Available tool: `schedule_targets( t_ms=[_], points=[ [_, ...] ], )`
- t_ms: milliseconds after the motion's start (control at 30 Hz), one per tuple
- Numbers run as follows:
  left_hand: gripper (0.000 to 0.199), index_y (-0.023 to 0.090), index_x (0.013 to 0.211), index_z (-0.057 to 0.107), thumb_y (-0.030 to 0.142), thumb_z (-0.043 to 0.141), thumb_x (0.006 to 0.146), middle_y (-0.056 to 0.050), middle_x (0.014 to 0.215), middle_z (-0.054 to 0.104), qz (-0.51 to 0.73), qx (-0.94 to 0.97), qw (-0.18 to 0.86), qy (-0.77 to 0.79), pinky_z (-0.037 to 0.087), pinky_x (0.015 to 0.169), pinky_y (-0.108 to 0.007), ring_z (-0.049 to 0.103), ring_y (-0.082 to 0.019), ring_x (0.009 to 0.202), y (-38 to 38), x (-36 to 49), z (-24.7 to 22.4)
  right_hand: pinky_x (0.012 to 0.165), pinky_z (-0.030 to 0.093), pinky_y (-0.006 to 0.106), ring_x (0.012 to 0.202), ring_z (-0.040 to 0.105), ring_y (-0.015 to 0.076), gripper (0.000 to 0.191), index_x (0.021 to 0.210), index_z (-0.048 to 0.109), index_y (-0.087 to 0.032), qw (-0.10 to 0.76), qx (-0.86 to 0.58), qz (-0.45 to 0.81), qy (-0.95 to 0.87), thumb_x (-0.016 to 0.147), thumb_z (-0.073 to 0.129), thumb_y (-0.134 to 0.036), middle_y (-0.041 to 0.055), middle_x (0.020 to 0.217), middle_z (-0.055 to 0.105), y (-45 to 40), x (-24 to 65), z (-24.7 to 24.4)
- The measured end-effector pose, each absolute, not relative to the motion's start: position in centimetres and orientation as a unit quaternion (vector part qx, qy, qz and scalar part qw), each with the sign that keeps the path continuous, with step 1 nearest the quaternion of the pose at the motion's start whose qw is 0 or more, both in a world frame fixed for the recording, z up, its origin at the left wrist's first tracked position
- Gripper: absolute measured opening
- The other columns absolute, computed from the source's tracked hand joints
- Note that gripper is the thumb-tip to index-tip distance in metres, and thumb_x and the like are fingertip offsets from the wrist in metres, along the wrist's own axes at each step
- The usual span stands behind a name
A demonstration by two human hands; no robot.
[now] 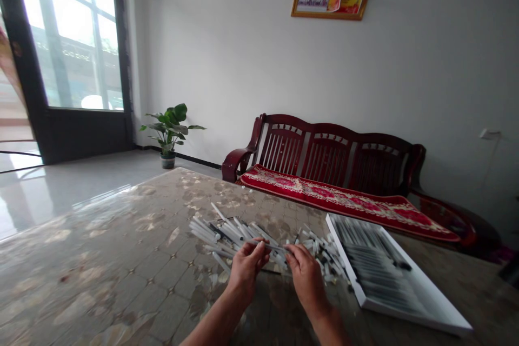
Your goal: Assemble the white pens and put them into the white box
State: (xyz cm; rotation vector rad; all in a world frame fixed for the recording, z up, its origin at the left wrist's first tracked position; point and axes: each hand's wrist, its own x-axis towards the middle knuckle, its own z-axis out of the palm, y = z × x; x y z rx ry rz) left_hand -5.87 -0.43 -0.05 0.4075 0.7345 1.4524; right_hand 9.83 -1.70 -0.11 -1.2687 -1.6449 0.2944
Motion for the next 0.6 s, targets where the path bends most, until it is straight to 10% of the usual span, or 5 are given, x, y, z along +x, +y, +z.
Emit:
schedule_targets(
  t_ms=[367,600],
  points=[
    [0.045,0.015,0.077,0.073,0.044,0.089,0.048,-0.003,0.071,0.073,0.644,0.320,0.594,0.360,0.055,0.062,-0.026,0.067,-0.016,0.063,-1.0,-6.3,0.0,0.043,0.044,0.022,0.050,0.058,0.0136,0.029,0.080,0.067,-0.019,0.379,-0.554,0.469,-0.574,0.077,0.061,-0.047,-0.0017,0.061,0.061,-1.8,9.8,1.9],
    [0.046,0.015,0.081,0.073,0.047,0.088,0.050,-0.005,0.076,0.075,0.621,0.350,0.598,0.366,0.056,0.063,-0.028,0.069,-0.020,0.070,-0.9,-5.8,0.0,0.061,0.041,0.020,0.068,0.062,0.0131,0.020,0.088,0.072,-0.023,0.335,-0.563,0.274,-0.704,0.085,0.052,-0.025,-0.0013,0.069,0.068,-2.9,10.0,5.0]
  ],
)
